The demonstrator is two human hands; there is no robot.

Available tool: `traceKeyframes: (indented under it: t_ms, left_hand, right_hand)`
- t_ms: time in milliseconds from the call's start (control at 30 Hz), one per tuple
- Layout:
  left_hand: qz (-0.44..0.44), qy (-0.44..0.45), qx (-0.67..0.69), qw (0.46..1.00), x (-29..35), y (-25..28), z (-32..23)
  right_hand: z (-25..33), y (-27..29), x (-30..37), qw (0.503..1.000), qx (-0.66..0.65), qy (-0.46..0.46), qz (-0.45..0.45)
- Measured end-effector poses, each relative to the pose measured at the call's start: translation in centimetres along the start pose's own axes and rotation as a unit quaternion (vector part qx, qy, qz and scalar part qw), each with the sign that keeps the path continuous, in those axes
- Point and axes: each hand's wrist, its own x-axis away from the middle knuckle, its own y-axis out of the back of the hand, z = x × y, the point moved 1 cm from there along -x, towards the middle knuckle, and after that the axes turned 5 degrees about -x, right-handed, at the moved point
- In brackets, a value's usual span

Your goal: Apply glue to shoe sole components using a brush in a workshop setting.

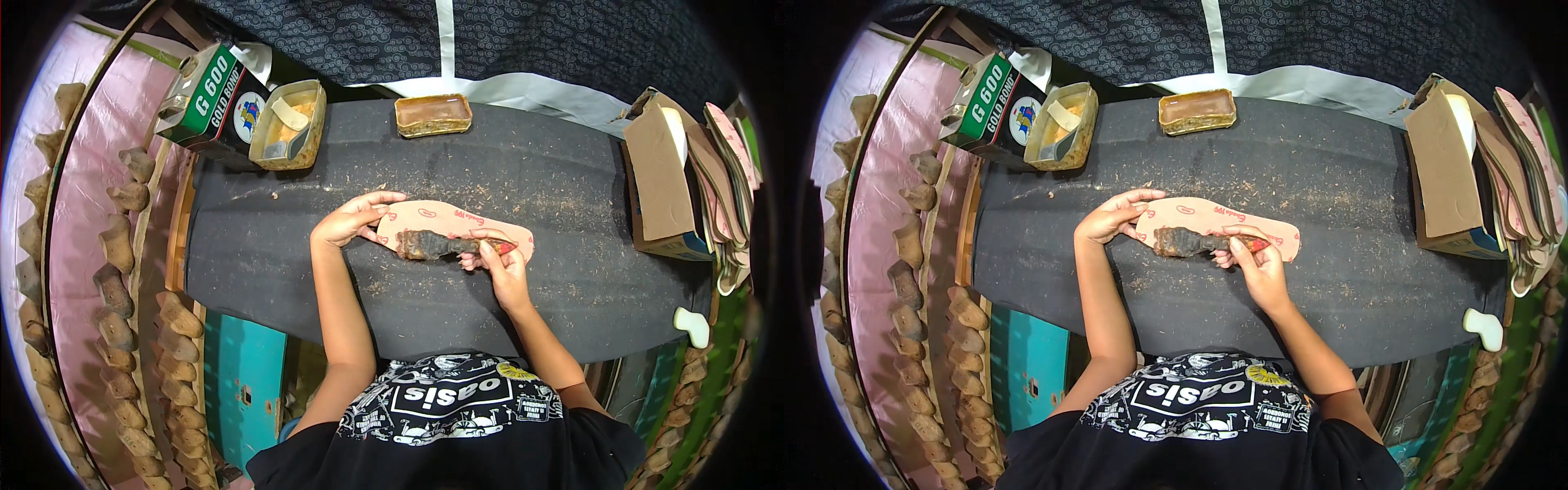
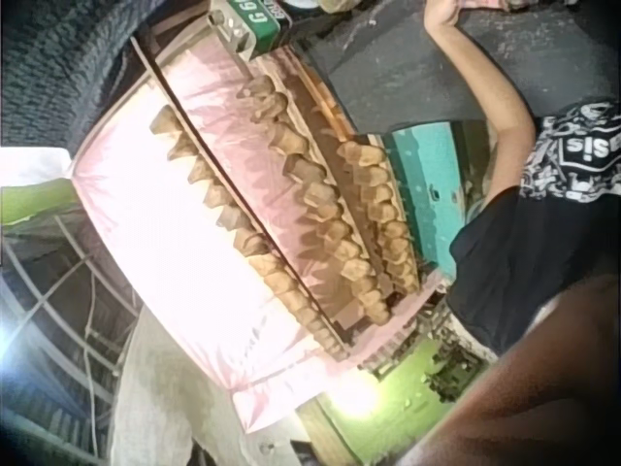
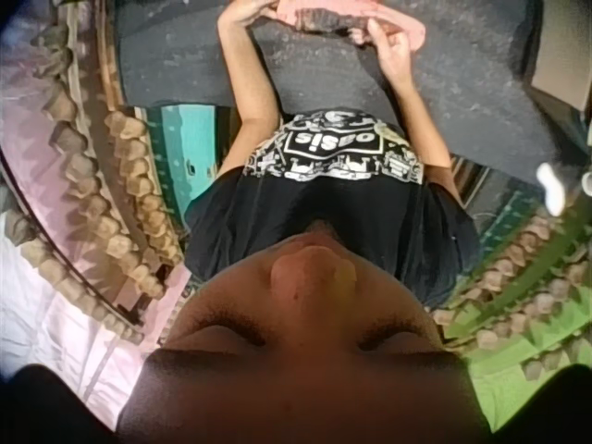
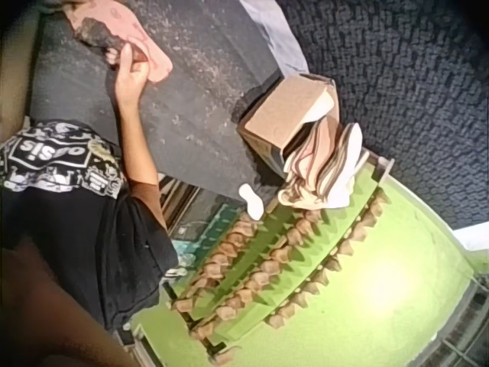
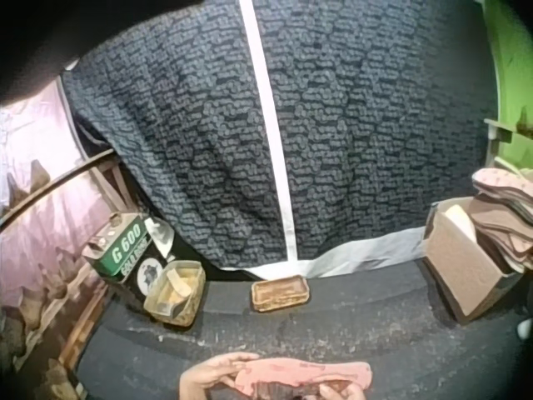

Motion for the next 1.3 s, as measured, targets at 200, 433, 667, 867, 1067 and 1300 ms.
traceKeyframes:
  t_ms: [200,433,667,867,1067,1300]
  left_hand:
    - [-0.032,-0.002,0.002,0.999,0.0,-0.2,0.0]
    - [-0.02,0.009,-0.015,1.0,0.0,0.0,0.0]
    - [-0.019,0.002,-0.017,1.0,0.0,-0.3,-0.1]
    - [-0.026,0.008,-0.018,0.999,0.1,-0.2,0.1]
    - [-0.033,-0.003,-0.003,0.999,0.1,-0.2,0.1]
    - [-0.032,-0.011,0.0,0.999,0.0,-0.3,-0.1]
  right_hand:
    - [1.5,1.6,-0.6,0.996,0.067,0.045,-0.049]
    - [2.8,2.9,-0.4,0.983,0.045,0.087,-0.155]
    - [0.9,0.4,-0.3,0.999,0.025,0.03,0.0]
    - [-0.3,0.0,-0.3,1.0,-0.004,-0.007,-0.01]
    - [2.4,2.0,-0.9,0.982,0.065,0.043,-0.172]
    - [2.7,3.1,-0.6,0.979,0.01,0.083,-0.189]
